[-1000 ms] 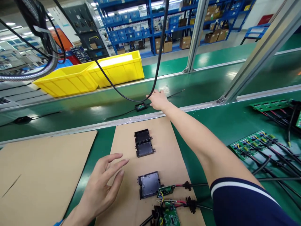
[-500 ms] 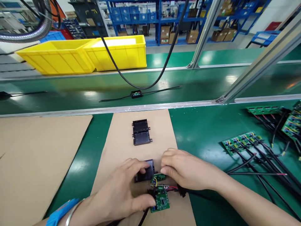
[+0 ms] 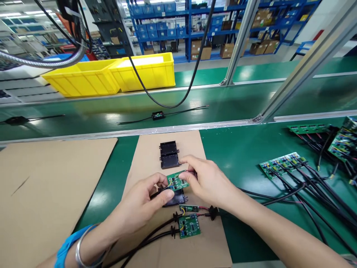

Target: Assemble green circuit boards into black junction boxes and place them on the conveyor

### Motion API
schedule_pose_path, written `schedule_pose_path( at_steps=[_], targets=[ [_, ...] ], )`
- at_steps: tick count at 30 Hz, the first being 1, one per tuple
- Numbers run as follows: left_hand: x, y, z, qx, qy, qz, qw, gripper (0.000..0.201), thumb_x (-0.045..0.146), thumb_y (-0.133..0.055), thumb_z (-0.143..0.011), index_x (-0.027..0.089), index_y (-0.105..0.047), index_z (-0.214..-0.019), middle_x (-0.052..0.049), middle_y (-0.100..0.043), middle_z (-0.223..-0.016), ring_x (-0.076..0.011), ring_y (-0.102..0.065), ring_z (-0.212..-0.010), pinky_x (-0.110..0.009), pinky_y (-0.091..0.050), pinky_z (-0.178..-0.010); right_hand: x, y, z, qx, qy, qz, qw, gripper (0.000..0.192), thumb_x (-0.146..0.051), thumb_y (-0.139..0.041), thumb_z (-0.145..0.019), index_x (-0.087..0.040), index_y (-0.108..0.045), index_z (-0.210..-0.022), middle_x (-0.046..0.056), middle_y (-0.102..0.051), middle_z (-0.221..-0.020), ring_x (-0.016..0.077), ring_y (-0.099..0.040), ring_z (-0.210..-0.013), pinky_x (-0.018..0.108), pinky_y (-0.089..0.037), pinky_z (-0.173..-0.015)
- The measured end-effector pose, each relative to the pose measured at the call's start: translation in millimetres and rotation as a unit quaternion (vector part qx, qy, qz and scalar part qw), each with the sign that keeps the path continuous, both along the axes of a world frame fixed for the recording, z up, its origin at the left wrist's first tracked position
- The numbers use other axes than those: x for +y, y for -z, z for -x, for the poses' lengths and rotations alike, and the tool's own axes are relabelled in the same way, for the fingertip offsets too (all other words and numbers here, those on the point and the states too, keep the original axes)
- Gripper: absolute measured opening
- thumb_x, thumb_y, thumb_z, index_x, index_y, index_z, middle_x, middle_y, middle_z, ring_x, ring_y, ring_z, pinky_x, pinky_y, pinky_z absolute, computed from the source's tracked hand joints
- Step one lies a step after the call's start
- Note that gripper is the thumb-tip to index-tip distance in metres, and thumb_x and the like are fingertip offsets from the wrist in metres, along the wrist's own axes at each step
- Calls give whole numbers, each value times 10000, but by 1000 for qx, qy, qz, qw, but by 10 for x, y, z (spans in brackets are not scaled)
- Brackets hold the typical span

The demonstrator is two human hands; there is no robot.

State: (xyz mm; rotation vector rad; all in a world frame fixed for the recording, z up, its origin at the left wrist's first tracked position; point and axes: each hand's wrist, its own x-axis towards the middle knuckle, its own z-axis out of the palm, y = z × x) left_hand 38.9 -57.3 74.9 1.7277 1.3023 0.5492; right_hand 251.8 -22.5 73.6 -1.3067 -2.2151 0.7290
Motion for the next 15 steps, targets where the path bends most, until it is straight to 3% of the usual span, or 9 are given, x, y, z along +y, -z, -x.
schedule_pose_path(
  at_steps=[2,5,8,11,15],
  targets=[
    [-8,10,9,51,-13,-28,998,268,405,-515,-902,185,-529,-750,21,-528,-671,-109,-429,-581,-220,-326,-509,-16,-13,99,-51,4,-17,999,264,-174,-487,-894,-203,-532,-1153,21,-647,-863,157,-593,-735,264,-442,-650],
    [-50,49,25,100,-32,-47,993,332,381,-472,-913,187,-462,-644,37,-445,-578,-99,-332,-513,-226,-255,-472,-111,7,282,-172,10,-103,980,216,-84,-449,-843,-178,-554,-1006,74,-614,-874,201,-578,-746,290,-400,-594],
    [-97,110,62,126,-29,-34,991,301,332,-468,-903,193,-448,-636,38,-452,-564,-107,-360,-517,-236,-256,-487,-211,54,410,-266,-92,-156,947,220,-40,-454,-799,-185,-561,-926,72,-589,-838,226,-568,-748,297,-317,-528],
    [-127,201,106,147,-9,-21,989,270,293,-460,-898,197,-452,-645,39,-491,-566,-116,-399,-518,-243,-266,-502,-209,112,398,-271,-172,-135,937,186,-103,-488,-822,-205,-559,-959,47,-576,-843,209,-561,-721,296,-251,-503],
    [-152,346,142,170,4,-37,985,124,295,-539,-853,197,-522,-779,22,-573,-634,-150,-506,-558,-261,-329,-530,-78,237,305,-270,-197,-91,938,57,-250,-556,-878,-233,-580,-927,18,-562,-824,178,-569,-690,286,-196,-499]
  ],
)
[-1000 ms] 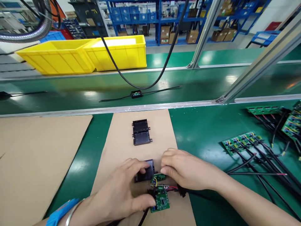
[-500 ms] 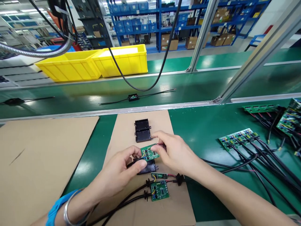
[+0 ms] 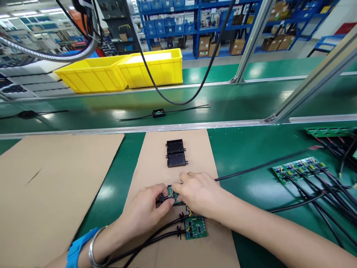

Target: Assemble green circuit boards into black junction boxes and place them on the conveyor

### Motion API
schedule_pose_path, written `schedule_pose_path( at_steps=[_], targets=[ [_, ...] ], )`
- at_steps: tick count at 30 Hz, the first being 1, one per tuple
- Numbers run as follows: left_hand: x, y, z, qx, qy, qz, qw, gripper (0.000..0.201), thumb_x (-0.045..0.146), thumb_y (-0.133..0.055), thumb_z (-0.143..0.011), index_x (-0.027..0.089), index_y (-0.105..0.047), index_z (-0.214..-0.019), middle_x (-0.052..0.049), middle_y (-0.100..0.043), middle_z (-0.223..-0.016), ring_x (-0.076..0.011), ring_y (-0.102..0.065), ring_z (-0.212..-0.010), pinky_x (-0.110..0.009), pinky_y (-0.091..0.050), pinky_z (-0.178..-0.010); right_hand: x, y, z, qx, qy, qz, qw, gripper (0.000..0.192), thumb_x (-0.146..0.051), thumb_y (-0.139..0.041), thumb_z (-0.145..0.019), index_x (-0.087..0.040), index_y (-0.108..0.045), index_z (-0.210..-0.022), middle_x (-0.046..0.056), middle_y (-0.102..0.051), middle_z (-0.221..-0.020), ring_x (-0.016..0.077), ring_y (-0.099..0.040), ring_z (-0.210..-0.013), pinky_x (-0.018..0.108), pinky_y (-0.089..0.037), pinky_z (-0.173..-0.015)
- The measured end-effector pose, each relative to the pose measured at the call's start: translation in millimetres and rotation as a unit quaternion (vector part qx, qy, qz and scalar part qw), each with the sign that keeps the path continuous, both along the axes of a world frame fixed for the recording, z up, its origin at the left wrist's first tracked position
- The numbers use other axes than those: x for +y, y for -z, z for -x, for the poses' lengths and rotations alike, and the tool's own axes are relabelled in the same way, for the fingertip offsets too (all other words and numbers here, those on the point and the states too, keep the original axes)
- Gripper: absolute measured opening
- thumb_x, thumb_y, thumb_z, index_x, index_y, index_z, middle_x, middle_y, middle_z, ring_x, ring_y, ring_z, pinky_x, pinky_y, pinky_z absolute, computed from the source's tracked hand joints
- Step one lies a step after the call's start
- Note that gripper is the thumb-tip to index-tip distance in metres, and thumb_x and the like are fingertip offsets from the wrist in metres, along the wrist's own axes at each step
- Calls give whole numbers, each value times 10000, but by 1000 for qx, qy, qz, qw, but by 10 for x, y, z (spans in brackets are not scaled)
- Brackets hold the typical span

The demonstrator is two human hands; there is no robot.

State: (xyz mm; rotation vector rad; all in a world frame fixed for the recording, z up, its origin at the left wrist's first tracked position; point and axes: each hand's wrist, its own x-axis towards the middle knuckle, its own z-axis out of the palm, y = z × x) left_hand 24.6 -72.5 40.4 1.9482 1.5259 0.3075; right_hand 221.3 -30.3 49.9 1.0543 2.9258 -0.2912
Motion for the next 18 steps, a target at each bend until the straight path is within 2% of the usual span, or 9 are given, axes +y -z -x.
schedule_pose_path(
  at_steps=[1,4,6,9,15,18],
  targets=[
    [-7,35,8,0,-2,-3,1000,132,304,-582,-824,190,-537,-872,12,-600,-675,-167,-544,-585,-268,-357,-537,31,39,-13,-4,-8,-1,1000,48,-248,-573,-874,-234,-584,-920,13,-559,-820,168,-568,-672,286,-177,-495],
    [-22,128,46,-10,5,-23,1000,450,296,-672,-760,179,-490,-1155,-32,-664,-862,-221,-637,-725,-311,-461,-601,87,136,-23,-9,-27,-24,999,95,-233,-577,-876,-239,-579,-971,13,-548,-851,145,-555,-624,289,-129,-483],
    [-24,173,82,-6,26,-43,999,519,281,-684,-765,214,-474,-1235,-50,-668,-999,-241,-659,-829,-348,-508,-678,95,160,-23,-7,-42,-32,999,132,-235,-550,-889,-254,-569,-1018,15,-528,-876,127,-532,-583,289,-108,-477],
    [-12,210,130,23,50,-56,997,510,299,-682,-789,246,-488,-1258,-51,-644,-1080,-250,-664,-882,-380,-537,-724,80,151,-25,-15,-58,-24,998,126,-212,-513,-895,-272,-570,-991,13,-496,-883,102,-479,-515,285,-95,-477],
    [43,205,150,48,80,-69,993,485,301,-698,-786,224,-515,-1229,-51,-648,-1044,-242,-675,-834,-345,-557,-663,36,155,24,-44,-20,-18,999,59,-195,-529,-881,-219,-571,-915,48,-516,-925,87,-421,-449,288,-104,-483],
    [105,162,183,28,95,-51,994,502,295,-728,-769,211,-525,-1220,-62,-654,-1070,-245,-672,-868,-357,-559,-702,58,184,51,-26,-10,16,999,87,-147,-530,-870,-208,-577,-911,39,-509,-894,91,-434,-479,275,-141,-483]
  ],
)
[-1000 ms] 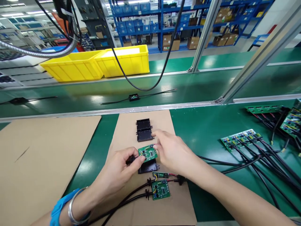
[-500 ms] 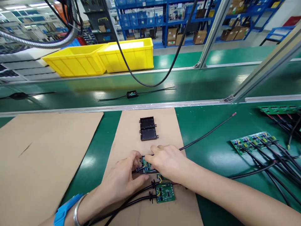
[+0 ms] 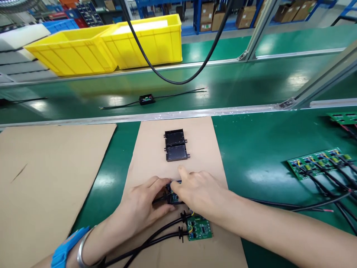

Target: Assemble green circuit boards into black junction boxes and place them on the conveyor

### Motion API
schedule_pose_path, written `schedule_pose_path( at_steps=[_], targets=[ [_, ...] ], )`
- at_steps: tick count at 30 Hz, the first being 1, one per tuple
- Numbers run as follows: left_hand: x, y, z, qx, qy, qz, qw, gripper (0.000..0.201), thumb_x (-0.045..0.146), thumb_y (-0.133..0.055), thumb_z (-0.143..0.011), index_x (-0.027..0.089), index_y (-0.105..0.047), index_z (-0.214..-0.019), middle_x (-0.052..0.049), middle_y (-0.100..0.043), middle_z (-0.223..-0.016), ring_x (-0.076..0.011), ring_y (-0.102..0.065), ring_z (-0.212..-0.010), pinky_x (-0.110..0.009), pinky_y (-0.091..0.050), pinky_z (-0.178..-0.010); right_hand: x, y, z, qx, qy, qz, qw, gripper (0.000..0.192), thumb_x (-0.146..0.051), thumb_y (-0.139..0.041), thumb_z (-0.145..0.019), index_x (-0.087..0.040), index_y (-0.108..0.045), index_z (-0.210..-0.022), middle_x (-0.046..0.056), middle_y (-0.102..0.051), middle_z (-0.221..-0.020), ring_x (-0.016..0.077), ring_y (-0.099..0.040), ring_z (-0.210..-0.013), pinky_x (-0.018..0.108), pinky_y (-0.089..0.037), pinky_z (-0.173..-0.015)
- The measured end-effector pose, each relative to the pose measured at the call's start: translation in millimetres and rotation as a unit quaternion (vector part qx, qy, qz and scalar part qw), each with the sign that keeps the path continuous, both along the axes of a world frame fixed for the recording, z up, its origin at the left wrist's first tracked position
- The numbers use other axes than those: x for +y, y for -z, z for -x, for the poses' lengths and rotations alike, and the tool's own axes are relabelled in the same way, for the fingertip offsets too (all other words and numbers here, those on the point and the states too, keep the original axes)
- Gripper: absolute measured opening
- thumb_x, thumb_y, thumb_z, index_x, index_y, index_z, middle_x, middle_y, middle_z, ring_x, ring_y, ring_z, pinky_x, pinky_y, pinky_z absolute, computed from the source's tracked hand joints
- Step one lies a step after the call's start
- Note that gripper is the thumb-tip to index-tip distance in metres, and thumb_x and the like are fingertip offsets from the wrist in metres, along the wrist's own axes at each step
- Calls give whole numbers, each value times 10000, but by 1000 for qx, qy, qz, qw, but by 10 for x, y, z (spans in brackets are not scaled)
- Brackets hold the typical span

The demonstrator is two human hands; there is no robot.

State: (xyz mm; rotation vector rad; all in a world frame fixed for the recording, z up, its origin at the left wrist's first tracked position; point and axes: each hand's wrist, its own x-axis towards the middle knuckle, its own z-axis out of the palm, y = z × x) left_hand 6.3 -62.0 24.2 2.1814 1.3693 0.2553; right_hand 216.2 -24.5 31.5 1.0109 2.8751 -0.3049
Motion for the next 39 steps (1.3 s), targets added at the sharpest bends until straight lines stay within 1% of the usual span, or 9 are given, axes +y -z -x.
schedule_pose_path(
  at_steps=[2,5,6,9,12,24,31,36,39],
  targets=[
    [53,-50,41,-16,8,30,999,533,307,-748,-758,202,-528,-1232,-66,-665,-1076,-236,-670,-885,-353,-554,-736,26,27,1,21,6,31,999,100,-134,-529,-865,-209,-585,-901,29,-496,-869,90,-426,-495,265,-163,-486],
    [107,-135,76,-2,20,58,998,208,231,-653,-833,203,-627,-1038,-25,-701,-907,-201,-672,-800,-307,-532,-686,57,74,-17,48,9,57,997,92,-138,-548,-849,-218,-591,-866,16,-475,-853,86,-389,-492,260,-173,-492],
    [109,-155,69,12,25,51,998,97,184,-598,-856,201,-640,-942,-15,-697,-837,-191,-668,-752,-298,-520,-656,62,88,-24,54,9,60,997,89,-137,-559,-841,-220,-589,-853,14,-471,-857,86,-383,-492,259,-175,-493],
    [66,-161,2,47,46,-28,997,174,87,-476,-867,187,-608,-814,-20,-660,-746,-181,-630,-647,-304,-500,-592,69,109,-30,65,11,59,996,69,-146,-585,-828,-215,-585,-828,9,-461,-854,88,-385,-496,258,-174,-491],
    [-2,-101,-54,60,58,-106,991,226,35,-412,-853,180,-582,-823,-25,-626,-721,-176,-593,-603,-309,-505,-556,74,99,-21,68,11,58,996,59,-156,-582,-837,-214,-594,-837,6,-457,-840,89,-393,-493,257,-182,-481],
    [-125,-19,1,126,118,-254,952,327,24,-387,-852,38,-554,-1133,-122,-687,-869,-229,-659,-697,-363,-583,-570,79,154,-59,119,21,82,989,109,-127,-579,-811,-234,-583,-790,-1,-461,-823,106,-318,-506,278,-164,-496],
    [-150,30,-100,226,161,-316,907,319,-22,-392,-832,-52,-588,-1083,-177,-683,-822,-242,-649,-655,-336,-544,-495,105,191,-54,144,3,32,989,99,-141,-584,-836,-237,-572,-857,30,-507,-851,189,-443,-736,290,-218,-559],
    [-136,78,-23,154,110,-254,949,336,7,-409,-859,39,-582,-1145,-126,-676,-932,-232,-632,-764,-359,-554,-619,169,102,-20,146,16,44,988,195,-166,-668,-784,-214,-565,-942,25,-575,-888,215,-483,-873,318,-347,-699],
    [-103,131,45,65,58,-244,966,251,53,-464,-898,125,-604,-1093,-66,-670,-947,-192,-603,-783,-329,-527,-686,248,5,76,121,46,74,989,275,-349,-746,-746,-171,-566,-855,52,-607,-872,230,-511,-879,325,-376,-707]
  ],
)
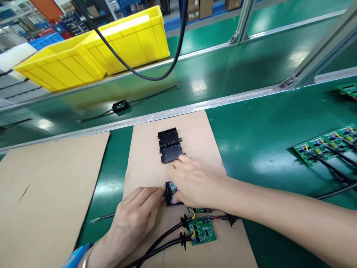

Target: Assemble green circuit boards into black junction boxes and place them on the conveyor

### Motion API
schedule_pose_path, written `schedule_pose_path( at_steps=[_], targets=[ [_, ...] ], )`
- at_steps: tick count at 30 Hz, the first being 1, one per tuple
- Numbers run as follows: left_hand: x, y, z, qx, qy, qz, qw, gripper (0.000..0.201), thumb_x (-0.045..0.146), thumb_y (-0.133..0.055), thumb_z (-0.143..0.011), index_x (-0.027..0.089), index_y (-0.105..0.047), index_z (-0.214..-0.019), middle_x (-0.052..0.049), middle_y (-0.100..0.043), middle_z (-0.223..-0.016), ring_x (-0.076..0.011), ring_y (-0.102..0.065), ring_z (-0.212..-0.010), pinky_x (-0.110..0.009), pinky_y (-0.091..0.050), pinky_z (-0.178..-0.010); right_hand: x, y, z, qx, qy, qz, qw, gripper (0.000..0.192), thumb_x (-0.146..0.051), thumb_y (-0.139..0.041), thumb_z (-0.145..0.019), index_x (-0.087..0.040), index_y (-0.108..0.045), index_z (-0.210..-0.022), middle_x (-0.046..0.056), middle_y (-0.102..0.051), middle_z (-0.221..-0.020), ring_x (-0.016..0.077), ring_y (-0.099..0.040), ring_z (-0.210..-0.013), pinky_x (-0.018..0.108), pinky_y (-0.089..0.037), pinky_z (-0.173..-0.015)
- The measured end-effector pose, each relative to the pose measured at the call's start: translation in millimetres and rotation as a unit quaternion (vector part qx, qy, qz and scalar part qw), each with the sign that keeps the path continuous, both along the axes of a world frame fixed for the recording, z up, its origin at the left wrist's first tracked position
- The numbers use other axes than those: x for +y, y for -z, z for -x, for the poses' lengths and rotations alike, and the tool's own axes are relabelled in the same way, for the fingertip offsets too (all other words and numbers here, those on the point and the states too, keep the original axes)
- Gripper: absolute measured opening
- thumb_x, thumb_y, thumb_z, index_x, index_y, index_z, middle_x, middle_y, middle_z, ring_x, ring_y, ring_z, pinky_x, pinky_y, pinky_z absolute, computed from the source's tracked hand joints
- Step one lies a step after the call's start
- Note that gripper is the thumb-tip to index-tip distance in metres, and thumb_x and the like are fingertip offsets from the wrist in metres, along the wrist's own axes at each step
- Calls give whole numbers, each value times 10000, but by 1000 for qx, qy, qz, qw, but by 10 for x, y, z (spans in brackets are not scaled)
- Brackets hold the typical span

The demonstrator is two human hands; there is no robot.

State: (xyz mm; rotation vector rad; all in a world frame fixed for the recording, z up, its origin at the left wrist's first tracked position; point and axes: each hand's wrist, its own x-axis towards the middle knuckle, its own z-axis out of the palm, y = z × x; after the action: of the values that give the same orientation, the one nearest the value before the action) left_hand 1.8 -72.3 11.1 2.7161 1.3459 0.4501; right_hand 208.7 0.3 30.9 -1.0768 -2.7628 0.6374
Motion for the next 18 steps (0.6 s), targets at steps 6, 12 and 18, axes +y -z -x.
schedule_pose_path(
  at_steps=[6,12,18],
  targets=[
    [109,122,65,-42,62,29,997,259,28,-407,-917,162,-624,-874,-32,-603,-776,-175,-493,-705,-320,-427,-637,164,-1,323,-71,-31,42,996,197,-263,-763,-717,-169,-590,-723,26,-624,-693,183,-530,-677,303,-332,-609],
    [207,107,103,-84,38,98,991,255,53,-423,-918,178,-637,-856,-33,-589,-796,-166,-499,-718,-301,-455,-644,155,-23,242,-63,-30,56,996,234,-360,-783,-725,-185,-632,-763,32,-665,-789,214,-585,-808,303,-361,-668],
    [108,-163,14,-69,62,89,992,217,108,-469,-908,135,-585,-1090,-88,-610,-1031,-213,-540,-922,-380,-498,-824,-82,-223,-402,16,78,85,993,337,-482,-661,-824,-195,-563,-972,29,-646,-947,193,-578,-856,293,-409,-718]
  ],
)
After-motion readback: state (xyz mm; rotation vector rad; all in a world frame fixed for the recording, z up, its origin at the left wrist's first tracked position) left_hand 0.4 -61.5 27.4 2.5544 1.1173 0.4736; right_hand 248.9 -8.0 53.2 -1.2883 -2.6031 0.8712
